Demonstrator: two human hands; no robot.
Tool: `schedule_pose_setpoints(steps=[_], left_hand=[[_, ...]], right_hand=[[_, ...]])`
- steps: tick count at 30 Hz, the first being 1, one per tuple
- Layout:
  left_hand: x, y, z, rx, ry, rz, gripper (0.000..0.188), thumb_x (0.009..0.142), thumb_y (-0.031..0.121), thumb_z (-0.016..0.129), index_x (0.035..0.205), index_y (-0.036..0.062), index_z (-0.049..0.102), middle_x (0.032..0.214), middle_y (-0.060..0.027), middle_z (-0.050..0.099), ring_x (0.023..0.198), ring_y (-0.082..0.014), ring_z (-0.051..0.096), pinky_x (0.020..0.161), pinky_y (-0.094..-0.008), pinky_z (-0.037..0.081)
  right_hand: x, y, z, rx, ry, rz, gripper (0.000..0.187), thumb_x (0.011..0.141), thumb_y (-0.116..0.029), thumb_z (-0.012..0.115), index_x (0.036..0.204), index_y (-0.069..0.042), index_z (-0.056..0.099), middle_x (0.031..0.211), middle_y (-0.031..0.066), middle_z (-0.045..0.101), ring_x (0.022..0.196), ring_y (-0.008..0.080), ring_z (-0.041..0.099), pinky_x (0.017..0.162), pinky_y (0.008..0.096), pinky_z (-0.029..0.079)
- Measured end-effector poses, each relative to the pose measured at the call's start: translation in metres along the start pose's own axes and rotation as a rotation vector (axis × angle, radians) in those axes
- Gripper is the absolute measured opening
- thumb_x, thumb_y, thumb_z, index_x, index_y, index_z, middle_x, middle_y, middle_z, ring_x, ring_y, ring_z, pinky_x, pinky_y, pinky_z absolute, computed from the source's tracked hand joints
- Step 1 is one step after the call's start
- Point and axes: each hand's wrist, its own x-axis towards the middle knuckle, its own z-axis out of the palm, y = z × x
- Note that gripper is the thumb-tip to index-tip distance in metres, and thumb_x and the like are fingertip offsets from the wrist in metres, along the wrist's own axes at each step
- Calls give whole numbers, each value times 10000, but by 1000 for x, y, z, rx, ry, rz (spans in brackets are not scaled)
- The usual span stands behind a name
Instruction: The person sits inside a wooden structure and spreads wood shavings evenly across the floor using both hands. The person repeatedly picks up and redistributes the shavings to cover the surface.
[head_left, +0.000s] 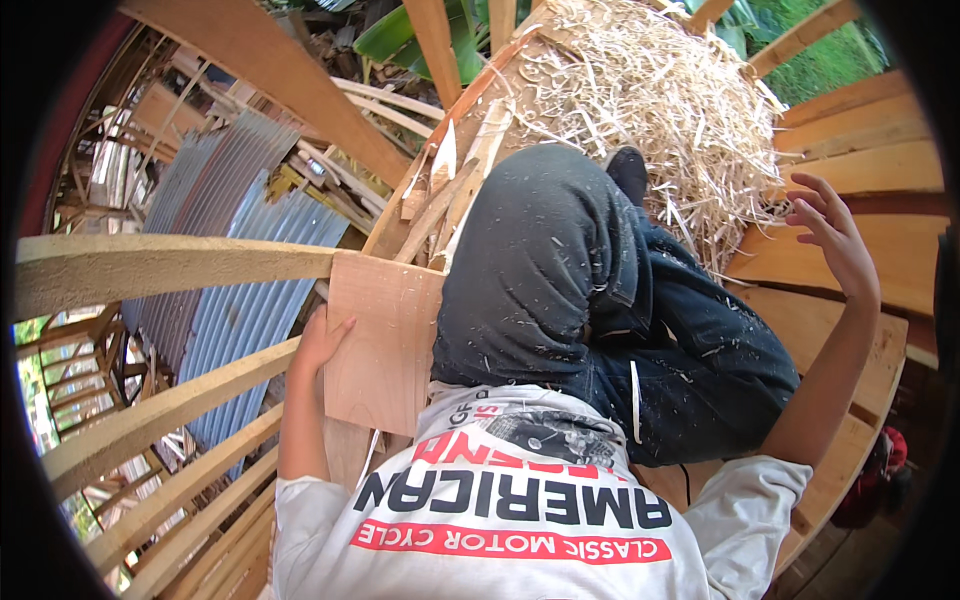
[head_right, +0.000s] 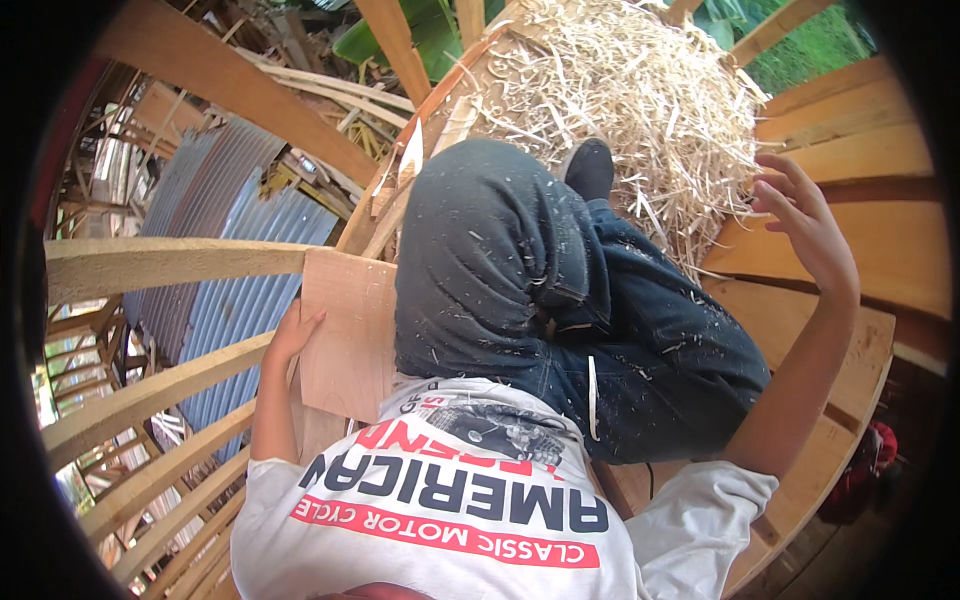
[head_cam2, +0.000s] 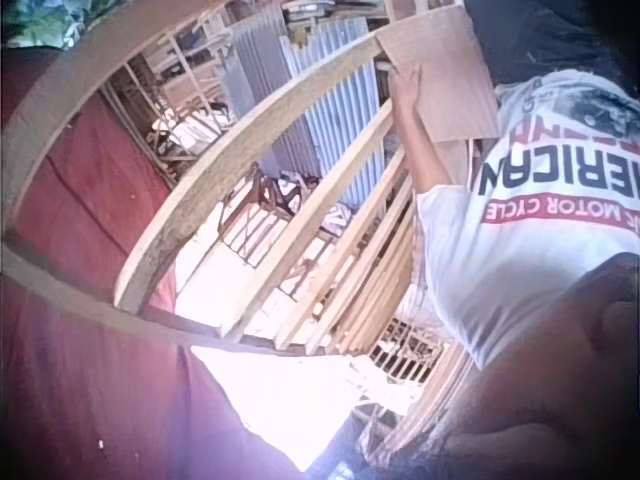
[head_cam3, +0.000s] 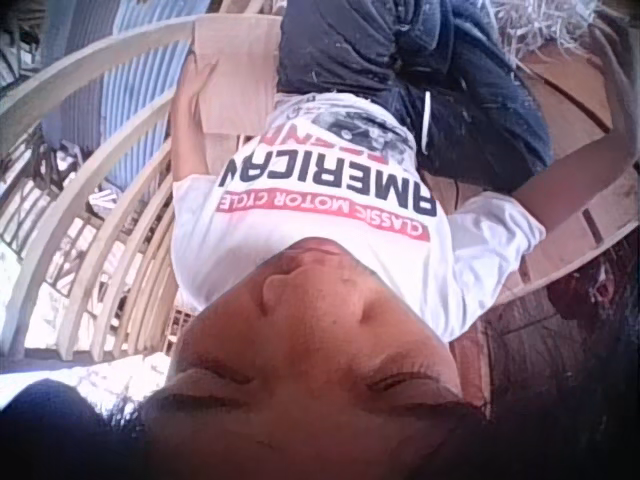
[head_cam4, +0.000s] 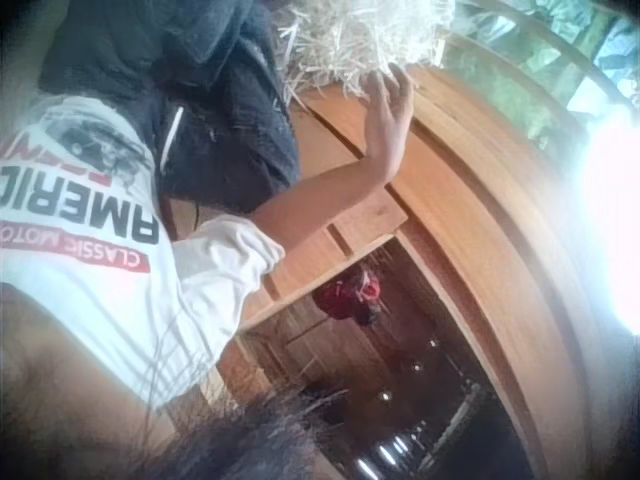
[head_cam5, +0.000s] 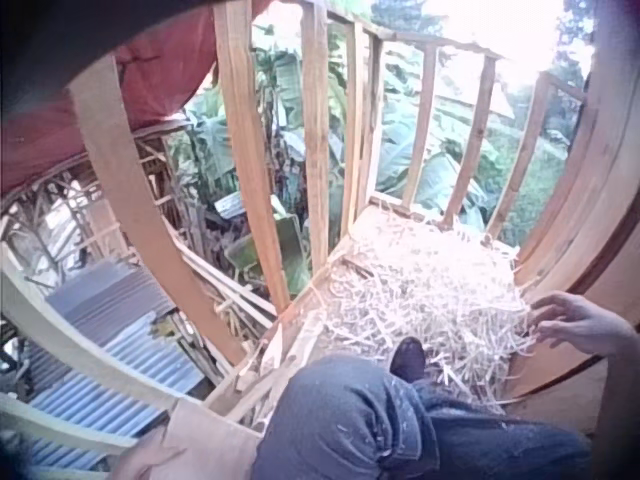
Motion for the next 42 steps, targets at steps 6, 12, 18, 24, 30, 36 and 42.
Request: schedule_pose_setpoints(steps=[6, 12, 18, 24, 30, 36, 42], left_hand=[[9, 36, -2, -31, -21, 7, 786, 760, 372, 782, 1318, -59, 436, 1242, -265, 577, 1189, -384, 545, 1000, -417, 430], [-10, 18, -1, -140, -94, 7, 906, 632, 172, 876, 1378, 2, 390, 1272, -225, 579, 1197, -348, 552, 1006, -399, 430], [-49, -6, -3, 161, -229, 36, 902, 579, 119, 893, 1359, 28, 449, 1327, -207, 547, 1231, -330, 526, 1020, -389, 432], [1, 114, -62, 515, -339, -178, 829, 674, 245, 848, 1346, -25, 446, 1328, -239, 531, 1223, -362, 524, 1026, -411, 436], [138, 304, -38, 99, -28, 629, 524, 819, 325, 729, 1197, 27, 521, 1096, -191, 613, 918, -316, 626, 811, -402, 495], [283, 416, 35, -198, 0, 814, 410, 814, 284, 727, 1104, 29, 592, 1064, -147, 597, 927, -242, 598, 805, -358, 496], [344, 547, 80, -27, -36, 1008, 382, 839, 275, 712, 1128, 53, 599, 1087, -118, 587, 984, -223, 591, 846, -347, 485]], right_hand=[[12, 5, -14, -53, -3, -35, 421, 967, -297, 562, 1342, -119, 489, 1166, 39, 597, 962, 104, 583, 827, 262, 450], [19, -2, -21, -106, -21, -54, 416, 967, -273, 566, 1342, -112, 484, 1137, 34, 595, 942, 94, 564, 820, 252, 434], [25, 2, -33, -30, -85, -18, 414, 952, -261, 597, 1312, -84, 492, 1097, 51, 603, 936, 109, 560, 804, 263, 439], [49, 5, -21, -106, -75, 41, 434, 940, -315, 618, 1286, -70, 523, 1074, 95, 635, 960, 158, 594, 822, 301, 486], [47, 29, 3, -347, 0, 222, 467, 915, -340, 643, 1262, -52, 522, 1061, 119, 627, 943, 206, 603, 832, 333, 485], [140, 95, 28, -538, -55, 146, 484, 876, -345, 681, 1226, -41, 542, 1064, 195, 626, 977, 305, 614, 857, 376, 482], [303, 177, 12, -458, 118, 189, 563, 879, -395, 648, 1260, 1, 527, 1205, 247, 607, 1109, 357, 597, 941, 428, 467]])
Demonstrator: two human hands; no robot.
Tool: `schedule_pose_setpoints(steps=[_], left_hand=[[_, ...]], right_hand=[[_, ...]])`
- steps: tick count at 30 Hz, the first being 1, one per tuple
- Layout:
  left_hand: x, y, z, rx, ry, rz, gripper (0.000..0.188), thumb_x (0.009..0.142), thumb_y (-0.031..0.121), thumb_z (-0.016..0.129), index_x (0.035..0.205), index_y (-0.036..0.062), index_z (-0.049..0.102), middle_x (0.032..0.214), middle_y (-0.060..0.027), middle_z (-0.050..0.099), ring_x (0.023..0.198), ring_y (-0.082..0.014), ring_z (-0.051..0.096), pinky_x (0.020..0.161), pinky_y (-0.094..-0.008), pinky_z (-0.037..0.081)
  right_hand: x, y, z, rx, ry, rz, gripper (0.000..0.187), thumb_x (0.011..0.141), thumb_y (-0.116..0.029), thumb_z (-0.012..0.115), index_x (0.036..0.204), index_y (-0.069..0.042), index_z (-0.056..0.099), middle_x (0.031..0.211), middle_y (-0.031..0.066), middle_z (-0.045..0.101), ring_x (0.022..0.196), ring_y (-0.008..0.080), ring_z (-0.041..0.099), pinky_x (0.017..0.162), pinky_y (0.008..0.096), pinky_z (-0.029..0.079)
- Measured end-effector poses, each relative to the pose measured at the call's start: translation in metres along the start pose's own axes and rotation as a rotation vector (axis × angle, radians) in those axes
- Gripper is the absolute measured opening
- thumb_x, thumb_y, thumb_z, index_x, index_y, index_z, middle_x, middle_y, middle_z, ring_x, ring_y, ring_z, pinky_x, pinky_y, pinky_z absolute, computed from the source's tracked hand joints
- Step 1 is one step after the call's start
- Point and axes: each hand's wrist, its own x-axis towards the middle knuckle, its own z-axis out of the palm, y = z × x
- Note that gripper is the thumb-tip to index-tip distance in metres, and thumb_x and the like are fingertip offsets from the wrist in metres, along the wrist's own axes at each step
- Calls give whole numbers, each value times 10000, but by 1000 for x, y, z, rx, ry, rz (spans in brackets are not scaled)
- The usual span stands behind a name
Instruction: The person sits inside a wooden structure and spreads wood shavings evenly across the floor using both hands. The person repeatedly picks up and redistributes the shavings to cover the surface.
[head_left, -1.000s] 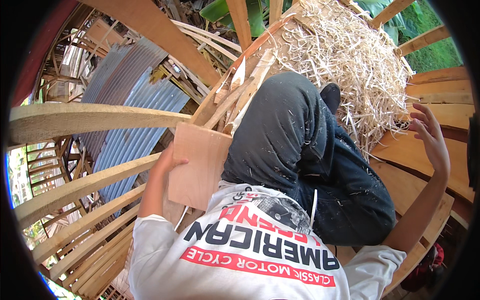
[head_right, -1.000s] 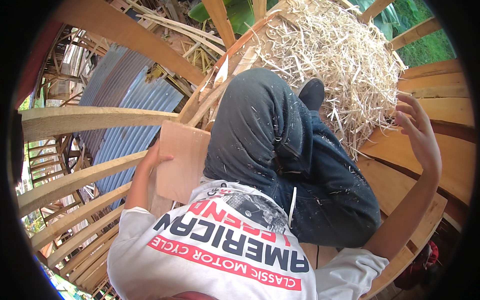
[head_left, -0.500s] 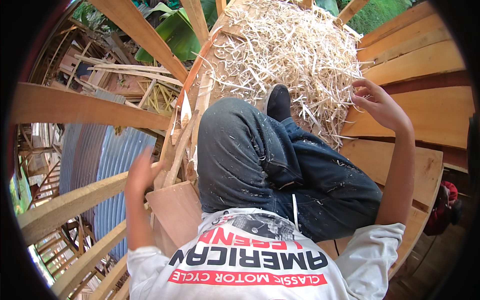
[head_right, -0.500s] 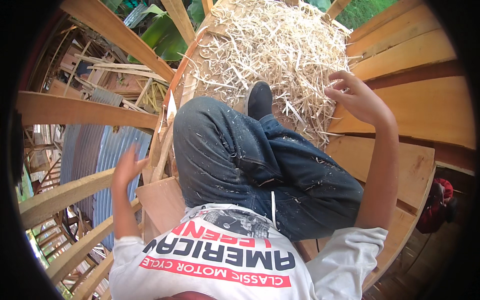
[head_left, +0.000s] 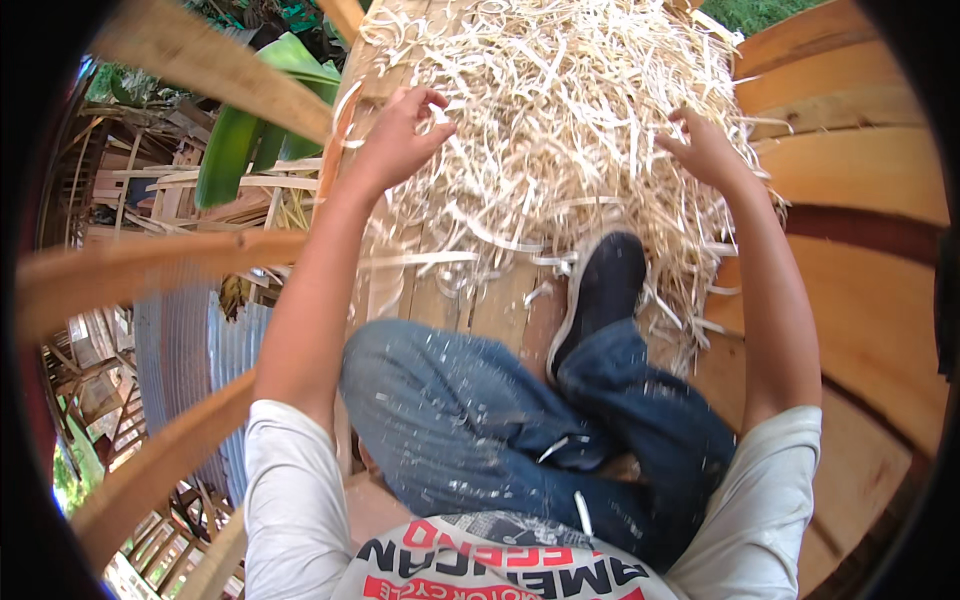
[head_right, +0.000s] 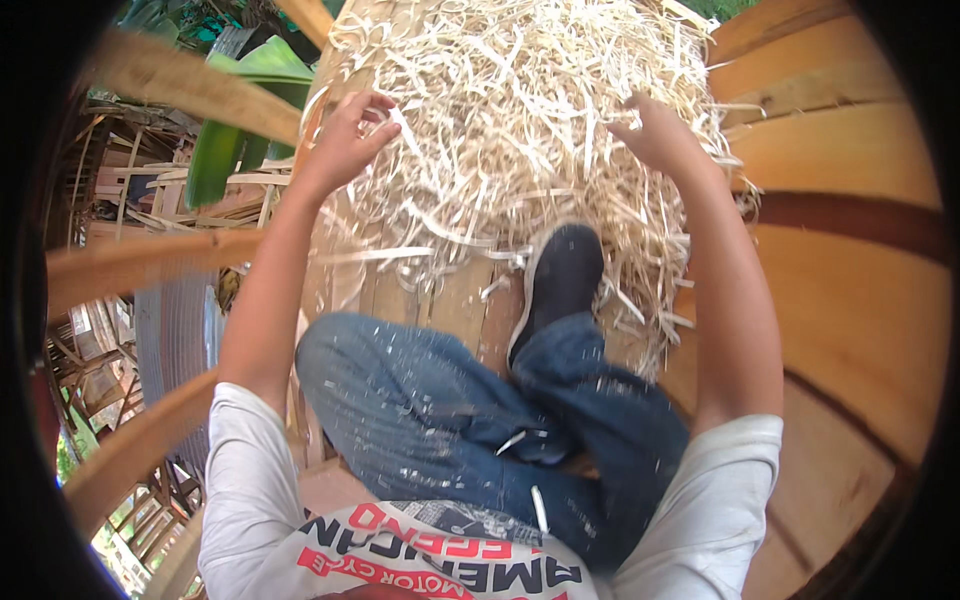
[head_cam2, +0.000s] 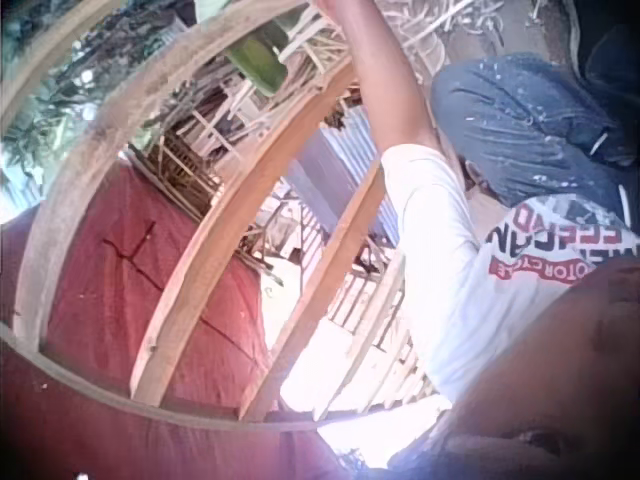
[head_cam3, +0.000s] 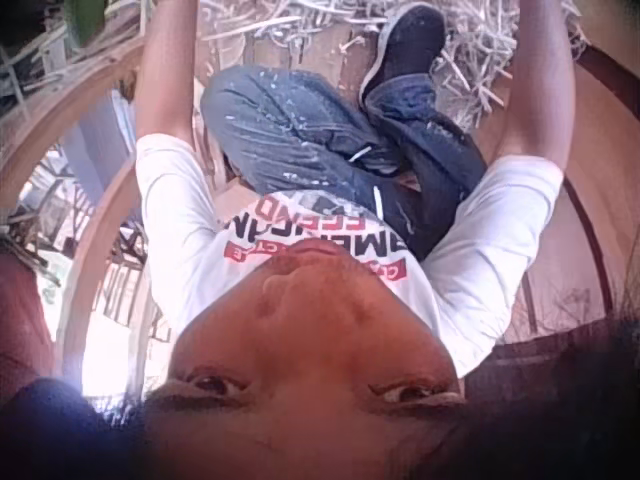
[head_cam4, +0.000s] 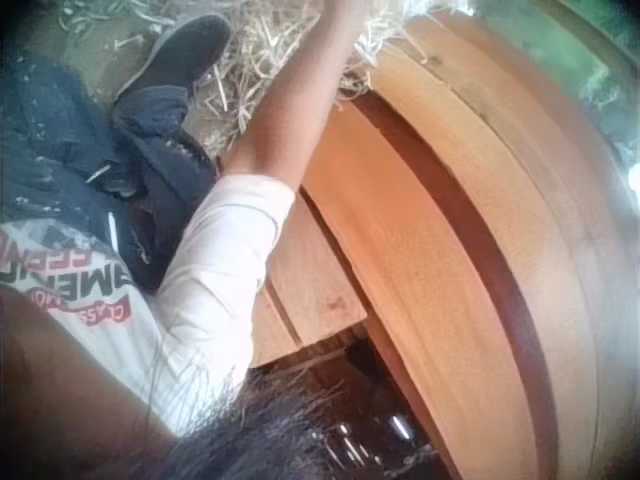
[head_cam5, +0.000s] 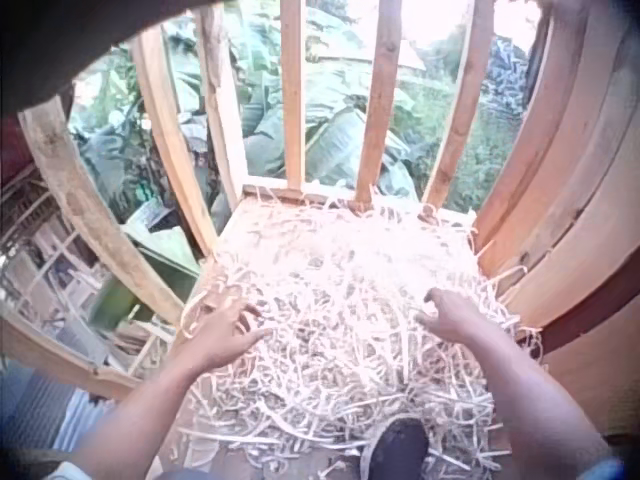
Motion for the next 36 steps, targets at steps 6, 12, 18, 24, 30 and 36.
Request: schedule_pose_setpoints(steps=[6, 12, 18, 24, 30, 36], left_hand=[[174, -44, 12, 173, 65, 11, 350, 850, 276, 707, 1121, 78, 607, 1148, -111, 600, 1040, -219, 574, 822, -336, 483], [284, -58, 33, 234, 326, 44, 317, 832, 267, 711, 1066, 70, 625, 1107, -129, 558, 1050, -273, 567, 898, -374, 454], [237, -85, 27, 218, 215, 28, 367, 811, 256, 705, 1088, 66, 558, 1132, -157, 492, 1118, -342, 514, 978, -411, 409], [187, -72, 1, 554, -132, -188, 633, 856, 457, 637, 1334, 98, 429, 1480, -204, 290, 1415, -360, 233, 1148, -569, 140], [150, -89, 20, 456, -196, -228, 1019, 753, 692, 613, 1508, 142, 205, 1583, -193, 73, 1472, -363, 22, 1162, -564, -22], [166, -82, 13, 465, -496, -384, 1280, 602, 792, 669, 1540, 176, 52, 1587, -211, -32, 1468, -381, -73, 1144, -592, -72]], right_hand=[[162, 9, 28, -37, 408, 56, 502, 879, -435, 640, 1212, -69, 556, 1200, 181, 587, 1056, 352, 610, 898, 427, 485], [207, 32, -7, 46, 459, -129, 464, 834, -421, 669, 1121, -71, 565, 1236, 213, 536, 1028, 347, 608, 887, 437, 484], [244, 39, -37, -171, 71, -156, 943, 766, -775, 542, 1398, -85, 428, 1343, 220, 495, 1168, 383, 549, 954, 483, 479], [238, 19, -63, -406, -170, -224, 1032, 663, -694, 707, 1434, -89, 385, 1410, 257, 419, 1280, 468, 417, 990, 505, 458], [237, 27, -54, -283, -362, -306, 1238, 610, -722, 731, 1513, -68, 194, 1539, 297, 135, 1369, 539, 220, 1112, 560, 282], [223, 35, -39, -126, -224, -306, 1137, 569, -543, 854, 1466, -85, 325, 1543, 266, 165, 1358, 545, 243, 1065, 548, 359]])
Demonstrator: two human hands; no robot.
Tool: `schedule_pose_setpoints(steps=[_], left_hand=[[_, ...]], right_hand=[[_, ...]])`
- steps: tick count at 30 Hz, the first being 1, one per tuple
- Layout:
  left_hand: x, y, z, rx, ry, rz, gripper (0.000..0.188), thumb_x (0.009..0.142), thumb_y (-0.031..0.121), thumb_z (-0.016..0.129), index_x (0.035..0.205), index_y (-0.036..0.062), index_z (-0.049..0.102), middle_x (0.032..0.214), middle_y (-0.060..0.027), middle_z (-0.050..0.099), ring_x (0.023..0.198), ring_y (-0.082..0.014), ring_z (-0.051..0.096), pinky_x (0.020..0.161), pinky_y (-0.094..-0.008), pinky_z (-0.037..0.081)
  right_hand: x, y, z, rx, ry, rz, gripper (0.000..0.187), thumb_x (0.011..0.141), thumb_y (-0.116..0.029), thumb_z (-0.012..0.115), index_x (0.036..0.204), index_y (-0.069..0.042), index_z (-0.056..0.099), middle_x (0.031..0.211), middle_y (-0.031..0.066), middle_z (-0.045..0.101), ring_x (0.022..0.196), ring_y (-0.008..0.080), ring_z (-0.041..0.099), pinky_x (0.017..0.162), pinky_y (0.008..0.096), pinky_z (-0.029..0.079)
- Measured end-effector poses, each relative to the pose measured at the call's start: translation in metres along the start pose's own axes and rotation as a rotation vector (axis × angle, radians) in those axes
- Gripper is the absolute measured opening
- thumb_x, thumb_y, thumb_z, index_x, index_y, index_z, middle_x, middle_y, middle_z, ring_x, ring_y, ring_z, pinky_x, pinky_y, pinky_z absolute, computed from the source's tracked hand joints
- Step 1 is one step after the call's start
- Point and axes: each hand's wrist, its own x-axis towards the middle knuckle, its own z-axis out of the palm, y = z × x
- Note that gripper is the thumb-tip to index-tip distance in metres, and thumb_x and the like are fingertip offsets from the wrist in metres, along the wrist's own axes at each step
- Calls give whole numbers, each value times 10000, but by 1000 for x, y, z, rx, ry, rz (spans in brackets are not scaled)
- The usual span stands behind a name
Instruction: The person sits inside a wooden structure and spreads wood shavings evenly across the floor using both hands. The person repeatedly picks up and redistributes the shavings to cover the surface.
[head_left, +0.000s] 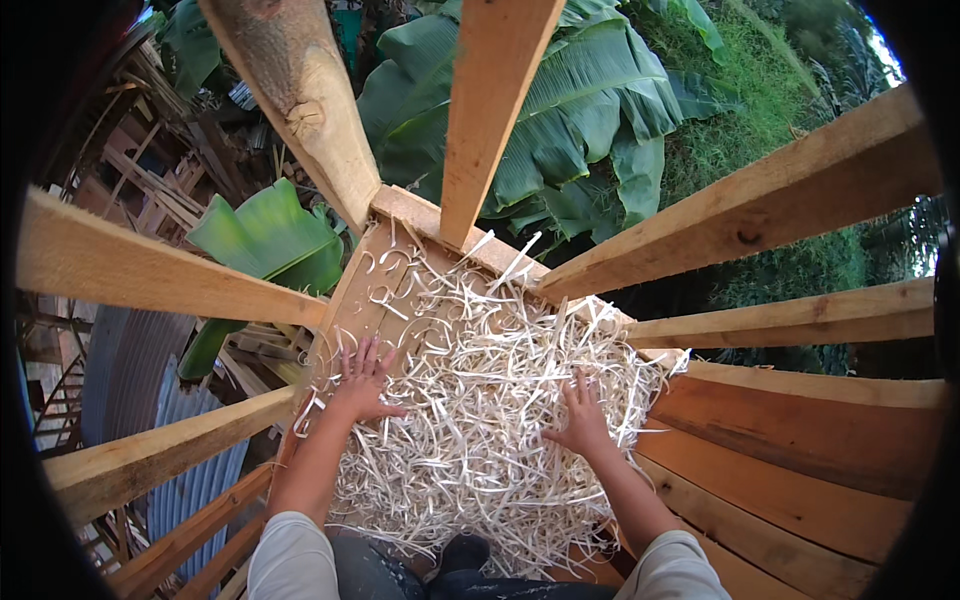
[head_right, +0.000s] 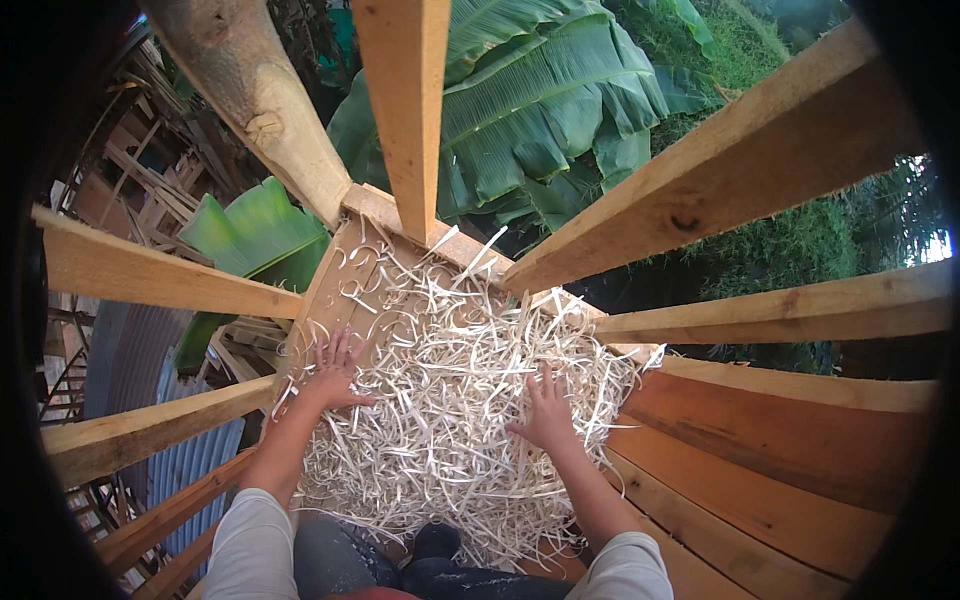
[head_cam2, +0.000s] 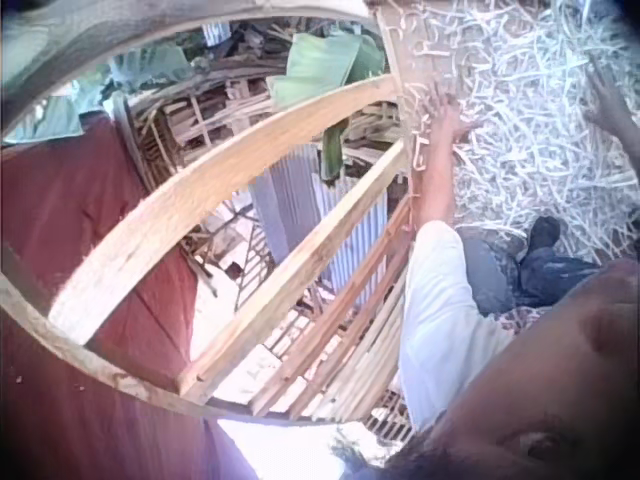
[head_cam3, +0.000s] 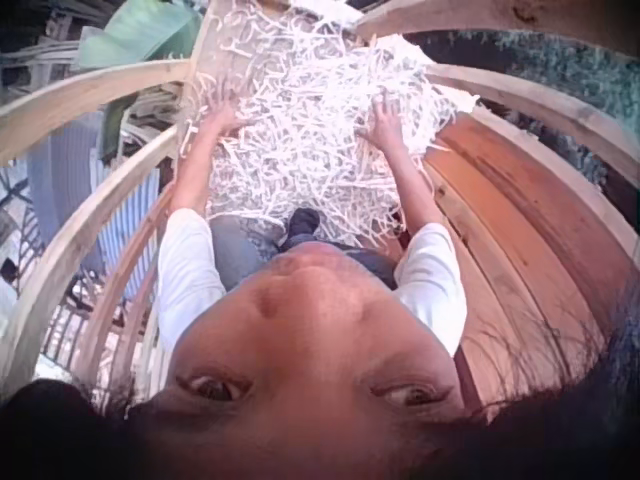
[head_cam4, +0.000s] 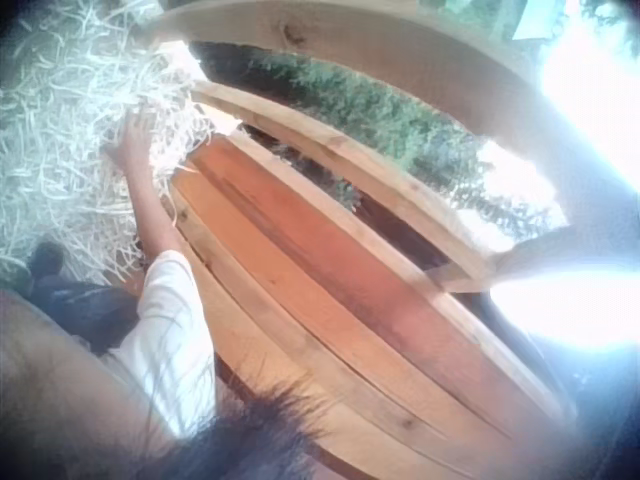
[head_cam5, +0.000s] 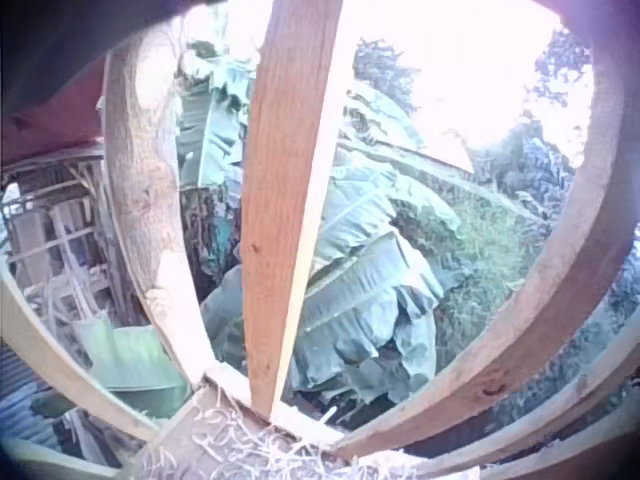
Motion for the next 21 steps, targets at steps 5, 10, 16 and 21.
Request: schedule_pose_setpoints(steps=[5, 10, 16, 21], left_hand=[[-5, -6, 10, 13, 8, -36, 1307, 577, 785, 684, 1540, 189, 31, 1591, -192, -30, 1469, -379, -68, 1149, -584, -58], [2, 10, -2, 31, 1, -52, 1285, 608, 771, 677, 1540, 168, 31, 1580, -234, -40, 1464, -401, -71, 1135, -607, -59], [-7, 47, -43, 88, -110, -128, 1167, 669, 772, 627, 1549, 231, 84, 1568, -279, -58, 1461, -423, -61, 1123, -628, -51], [-31, 32, -75, -23, -63, 38, 831, 759, 595, 678, 1438, 206, 398, 1512, -207, 308, 1442, -380, 185, 1132, -643, 41]], right_hand=[[11, -7, 9, 117, 172, 56, 875, 620, -405, 858, 1343, -80, 487, 1535, 229, 237, 1341, 519, 303, 1068, 537, 353], [23, 16, 23, 190, 257, 67, 777, 659, -386, 837, 1303, -89, 519, 1535, 219, 251, 1316, 508, 352, 1061, 522, 367], [26, 22, 34, 143, 249, 68, 825, 698, -461, 780, 1419, -281, 422, 1564, 149, 218, 1340, 445, 362, 982, 515, 453], [26, 17, 45, -5, 327, 54, 787, 729, -419, 764, 1418, -298, 402, 1542, 161, 257, 1283, 426, 434, 955, 475, 483]])
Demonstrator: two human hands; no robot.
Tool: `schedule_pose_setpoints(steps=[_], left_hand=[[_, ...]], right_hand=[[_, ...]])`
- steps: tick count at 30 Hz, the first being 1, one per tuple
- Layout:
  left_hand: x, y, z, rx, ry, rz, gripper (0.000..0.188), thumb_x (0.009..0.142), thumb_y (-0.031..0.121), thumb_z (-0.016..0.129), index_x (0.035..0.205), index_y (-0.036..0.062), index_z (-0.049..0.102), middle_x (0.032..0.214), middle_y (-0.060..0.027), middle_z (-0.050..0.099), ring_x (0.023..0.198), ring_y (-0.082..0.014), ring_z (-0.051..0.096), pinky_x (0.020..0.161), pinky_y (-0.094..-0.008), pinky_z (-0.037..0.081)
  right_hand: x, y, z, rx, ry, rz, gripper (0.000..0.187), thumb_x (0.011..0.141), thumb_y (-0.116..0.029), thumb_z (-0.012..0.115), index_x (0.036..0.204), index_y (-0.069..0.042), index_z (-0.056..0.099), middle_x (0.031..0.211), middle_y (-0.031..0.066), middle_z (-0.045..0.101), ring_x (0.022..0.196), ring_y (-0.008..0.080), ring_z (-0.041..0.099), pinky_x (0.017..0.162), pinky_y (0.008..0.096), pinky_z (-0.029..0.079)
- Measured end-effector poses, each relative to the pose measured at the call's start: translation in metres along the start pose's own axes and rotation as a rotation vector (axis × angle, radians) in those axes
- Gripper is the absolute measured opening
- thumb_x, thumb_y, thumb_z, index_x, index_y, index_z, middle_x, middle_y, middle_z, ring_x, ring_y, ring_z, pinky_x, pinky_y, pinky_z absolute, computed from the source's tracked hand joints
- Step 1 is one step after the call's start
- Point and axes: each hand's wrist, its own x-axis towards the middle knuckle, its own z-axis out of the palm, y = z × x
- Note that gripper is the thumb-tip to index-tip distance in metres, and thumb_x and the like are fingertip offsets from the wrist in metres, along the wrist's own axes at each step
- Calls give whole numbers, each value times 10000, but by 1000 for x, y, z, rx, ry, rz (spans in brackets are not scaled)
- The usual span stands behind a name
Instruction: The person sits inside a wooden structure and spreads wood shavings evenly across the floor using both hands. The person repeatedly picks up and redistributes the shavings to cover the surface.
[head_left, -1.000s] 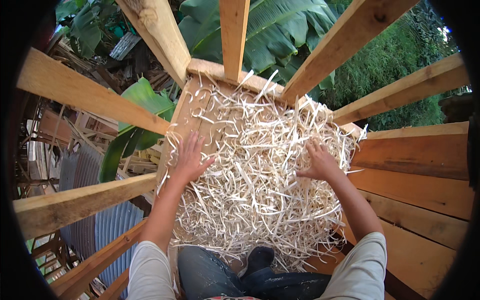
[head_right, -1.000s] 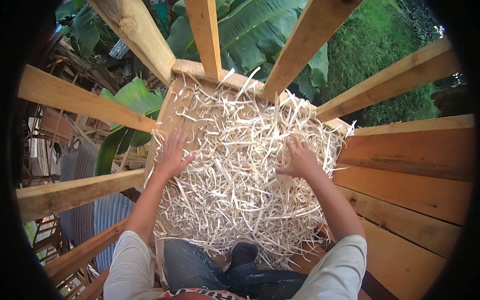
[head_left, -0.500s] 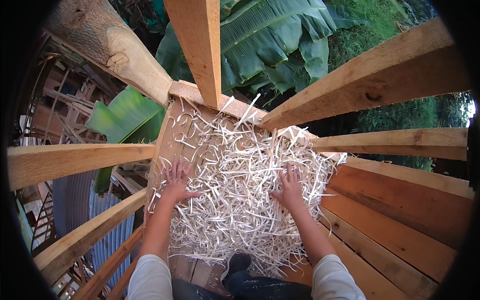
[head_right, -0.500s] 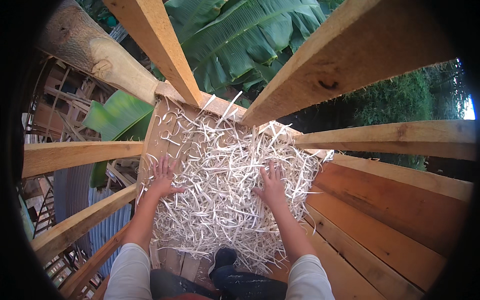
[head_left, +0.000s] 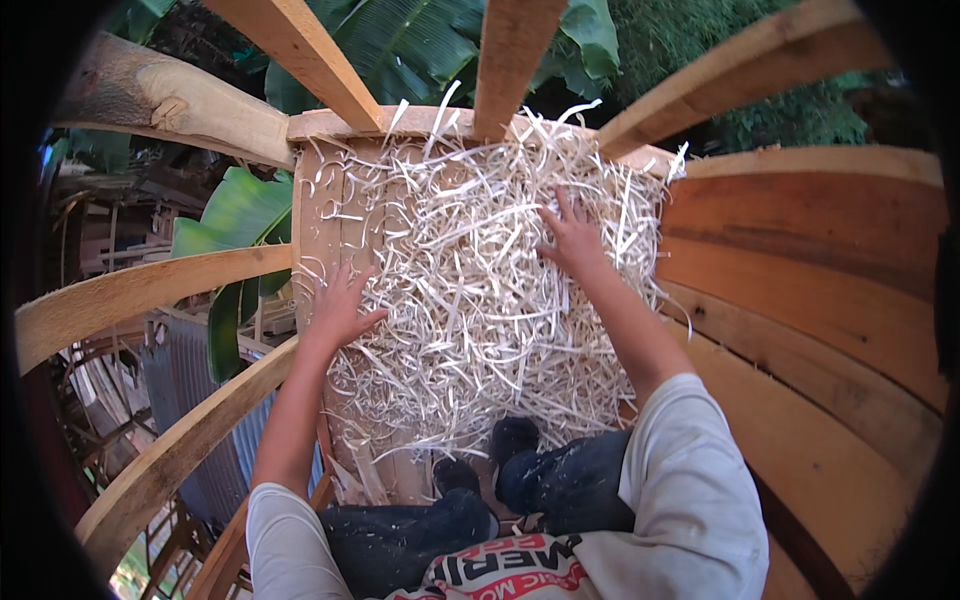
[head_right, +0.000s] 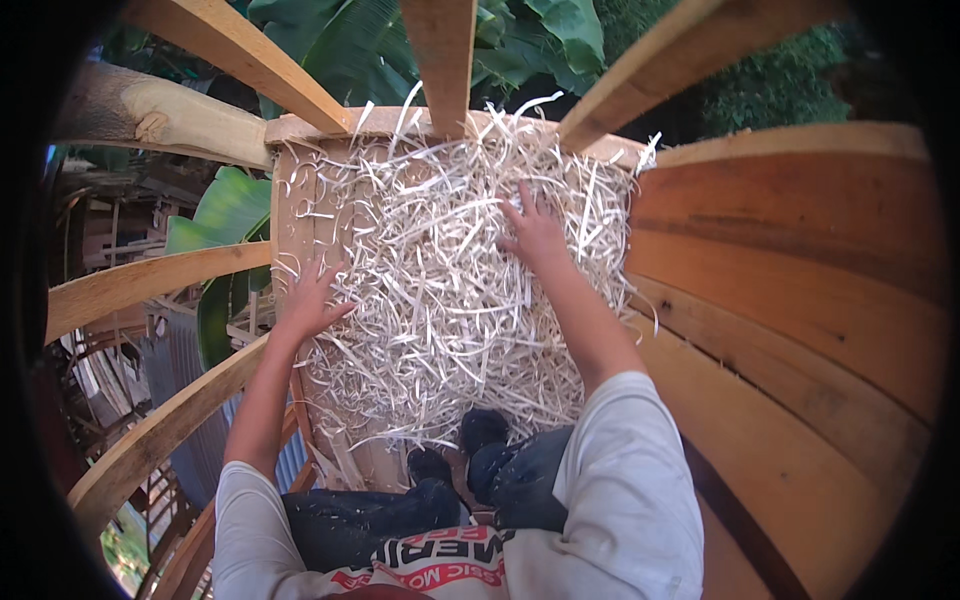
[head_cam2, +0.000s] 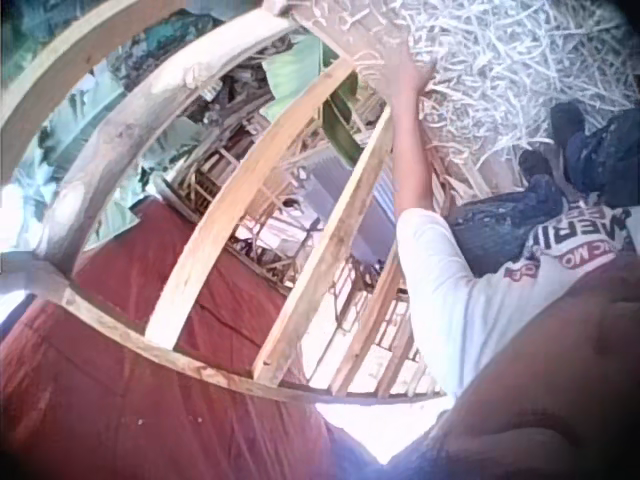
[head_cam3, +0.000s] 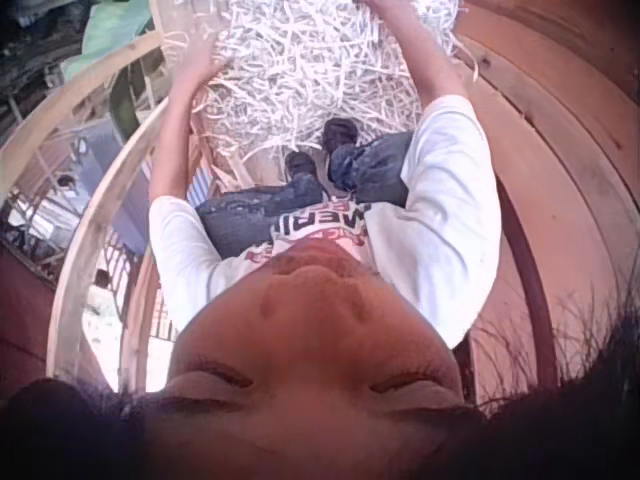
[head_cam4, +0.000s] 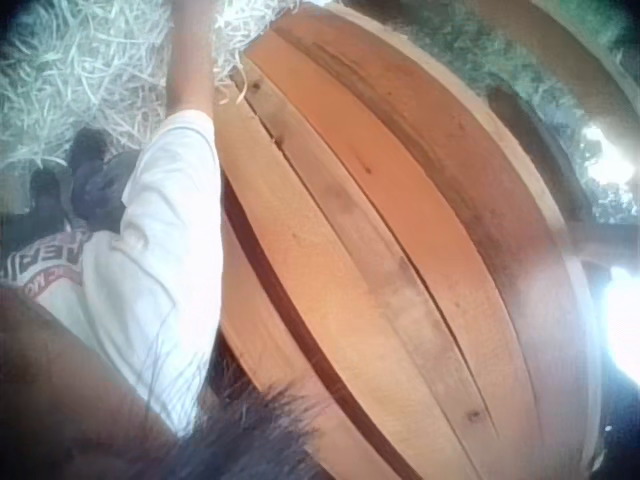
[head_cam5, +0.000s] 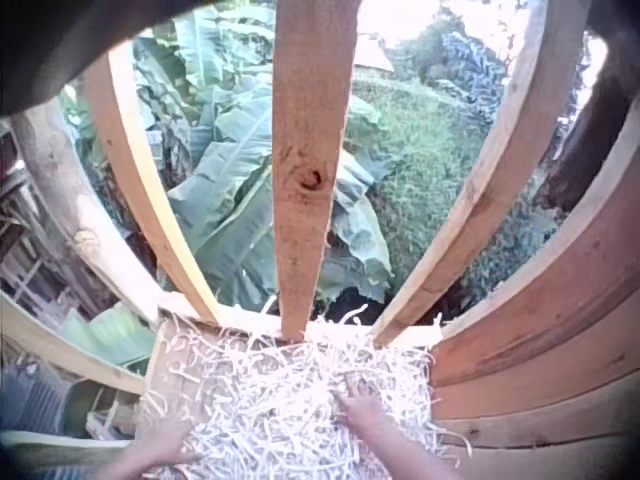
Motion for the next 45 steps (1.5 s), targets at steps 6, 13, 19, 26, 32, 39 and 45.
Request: schedule_pose_setpoints(steps=[6, 13, 19, 26, 32, 39, 45], left_hand=[[-48, 12, -80, 557, 79, -142, 723, 796, 492, 677, 1387, 136, 461, 1487, -179, 366, 1449, -345, 185, 1141, -632, 24], [-131, -28, -131, 459, 346, -190, 616, 820, 380, 681, 1336, 102, 490, 1477, -159, 382, 1443, -347, 202, 1138, -633, 67], [-167, -62, -142, 295, 526, -61, 565, 849, 320, 668, 1343, 158, 449, 1470, -152, 372, 1420, -353, 251, 1102, -624, 212], [-154, -45, -149, 125, 522, 143, 445, 851, 204, 670, 1251, 77, 523, 1378, -166, 455, 1346, -366, 358, 1087, -487, 305], [-155, -54, -145, 114, 460, 202, 370, 824, 164, 678, 1150, 43, 551, 1223, -169, 549, 1224, -376, 466, 1019, -462, 375], [-155, -42, -148, 6, 368, 247, 354, 783, 106, 689, 1100, 14, 561, 1074, -180, 604, 1045, -379, 555, 923, -410, 433], [-148, -32, -158, -235, 256, 145, 388, 783, 136, 691, 1133, 25, 566, 1086, -129, 642, 1072, -272, 595, 946, -378, 434]], right_hand=[[5, -6, -16, -56, 97, 74, 311, 797, -158, 639, 1105, -176, 606, 1174, 146, 602, 941, 370, 646, 730, 454, 540], [-34, -25, -133, 239, 244, 272, 248, 839, -305, 659, 1033, -154, 682, 996, 133, 671, 892, 337, 657, 751, 443, 523], [-101, -38, -276, 252, 605, 467, 396, 830, -469, 693, 1001, -112, 715, 863, 156, 698, 804, 345, 674, 713, 437, 522], [-83, -53, -358, 168, 1032, 213, 262, 828, -299, 735, 964, -78, 703, 911, 127, 693, 849, 313, 660, 780, 407, 524], [-95, -76, -254, 5, -240, 116, 324, 842, -337, 670, 1062, -98, 658, 1005, 154, 676, 953, 336, 652, 830, 449, 520], [-81, -17, -232, 362, 231, 430, 312, 843, -321, 667, 946, -27, 687, 897, 180, 694, 834, 331, 684, 741, 419, 527], [-60, -39, -303, 897, 734, 126, 212, 850, -158, 679, 1021, -34, 674, 846, 90, 702, 817, 143, 676, 692, 307, 519]])
